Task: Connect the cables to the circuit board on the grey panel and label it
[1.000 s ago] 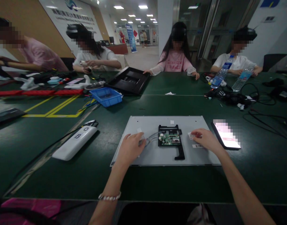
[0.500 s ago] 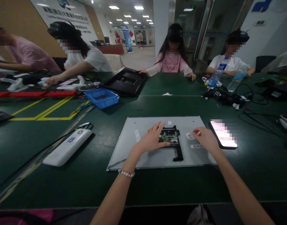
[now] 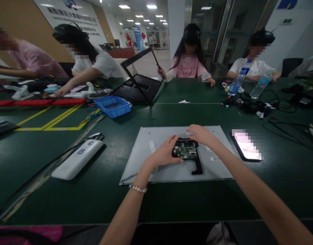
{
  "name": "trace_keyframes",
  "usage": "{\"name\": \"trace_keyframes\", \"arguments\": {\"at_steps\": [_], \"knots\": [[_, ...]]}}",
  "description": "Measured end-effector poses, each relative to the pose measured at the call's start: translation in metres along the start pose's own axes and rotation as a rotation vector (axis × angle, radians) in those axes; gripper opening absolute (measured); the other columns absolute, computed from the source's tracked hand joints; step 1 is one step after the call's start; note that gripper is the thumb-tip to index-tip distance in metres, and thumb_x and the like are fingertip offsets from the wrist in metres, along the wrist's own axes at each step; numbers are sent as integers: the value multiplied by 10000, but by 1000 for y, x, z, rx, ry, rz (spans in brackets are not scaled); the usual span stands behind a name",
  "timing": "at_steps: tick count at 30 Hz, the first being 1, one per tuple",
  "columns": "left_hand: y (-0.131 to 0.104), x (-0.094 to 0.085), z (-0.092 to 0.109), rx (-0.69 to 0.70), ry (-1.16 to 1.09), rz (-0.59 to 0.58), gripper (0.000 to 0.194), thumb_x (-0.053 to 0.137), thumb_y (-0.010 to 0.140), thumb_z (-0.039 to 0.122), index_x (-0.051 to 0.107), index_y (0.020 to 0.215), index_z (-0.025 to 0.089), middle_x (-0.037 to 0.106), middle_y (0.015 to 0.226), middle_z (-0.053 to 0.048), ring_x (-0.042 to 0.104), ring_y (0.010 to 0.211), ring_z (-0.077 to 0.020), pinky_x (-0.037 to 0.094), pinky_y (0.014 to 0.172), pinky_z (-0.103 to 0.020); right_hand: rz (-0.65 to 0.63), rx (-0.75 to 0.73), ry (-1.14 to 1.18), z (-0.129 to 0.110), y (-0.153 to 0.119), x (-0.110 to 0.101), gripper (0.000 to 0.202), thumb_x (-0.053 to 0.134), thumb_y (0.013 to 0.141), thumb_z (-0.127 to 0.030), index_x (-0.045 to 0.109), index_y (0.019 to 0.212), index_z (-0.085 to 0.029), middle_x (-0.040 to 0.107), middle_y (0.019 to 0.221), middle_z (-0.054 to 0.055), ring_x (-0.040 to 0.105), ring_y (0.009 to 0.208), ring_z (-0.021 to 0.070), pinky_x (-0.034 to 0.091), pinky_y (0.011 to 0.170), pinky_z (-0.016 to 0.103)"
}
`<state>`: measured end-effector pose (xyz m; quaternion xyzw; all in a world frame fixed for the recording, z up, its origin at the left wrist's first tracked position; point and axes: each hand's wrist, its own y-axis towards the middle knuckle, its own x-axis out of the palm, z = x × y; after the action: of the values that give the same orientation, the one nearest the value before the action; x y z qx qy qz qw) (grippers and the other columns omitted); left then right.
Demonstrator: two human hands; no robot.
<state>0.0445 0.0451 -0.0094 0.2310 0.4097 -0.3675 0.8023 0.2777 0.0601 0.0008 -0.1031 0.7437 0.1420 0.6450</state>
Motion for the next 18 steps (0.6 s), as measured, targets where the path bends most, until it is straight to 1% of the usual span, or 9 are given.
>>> {"name": "trace_keyframes", "arguments": {"at_steps": [3,6,9,13,15,16,18], "knots": [[0,2,-2,10,-23,9,1000,688,683,465,87,1450,243,188,1476,-119,317,1304,-316,300,1069,-462,-77,26,-153,-9,14,1,208,558,842,-247,666,994,-156,655,1021,126,609,972,241,450,813,297],[0,3,-3,12,-26,11,1014,695,673,466,85,1450,239,182,1478,-118,309,1307,-320,293,1074,-466,-78,54,-190,-15,17,4,224,469,880,-184,676,929,-117,665,971,154,621,944,249,452,785,306],[0,3,-2,18,-29,10,1005,690,677,462,89,1450,235,177,1481,-116,290,1319,-321,275,1085,-466,-67,75,-211,-14,13,3,283,397,906,-168,674,907,-113,666,962,160,626,929,247,454,767,314],[-1,2,-2,16,-35,3,1007,685,680,466,82,1452,231,166,1486,-114,288,1323,-320,279,1087,-459,11,109,-228,1,-7,-9,282,379,914,-170,653,981,-161,656,1008,121,618,942,224,452,766,303],[-2,2,-2,2,-37,-4,1009,679,682,474,70,1453,248,150,1493,-106,293,1321,-324,282,1083,-470,52,155,-253,13,-21,-14,276,382,914,-173,652,968,-166,656,996,112,618,926,217,452,758,298],[-2,2,-3,-7,-37,-9,1011,679,682,480,66,1454,256,139,1498,-103,293,1320,-328,284,1081,-477,57,175,-268,18,-29,-15,271,385,913,-172,654,947,-162,658,979,111,619,918,218,451,757,298],[-2,2,-3,-24,-36,-16,1021,682,676,490,63,1455,261,122,1503,-103,288,1321,-338,287,1077,-487,27,190,-285,27,-44,-13,258,400,905,-166,658,901,-156,662,946,111,617,914,222,451,761,301]]}}
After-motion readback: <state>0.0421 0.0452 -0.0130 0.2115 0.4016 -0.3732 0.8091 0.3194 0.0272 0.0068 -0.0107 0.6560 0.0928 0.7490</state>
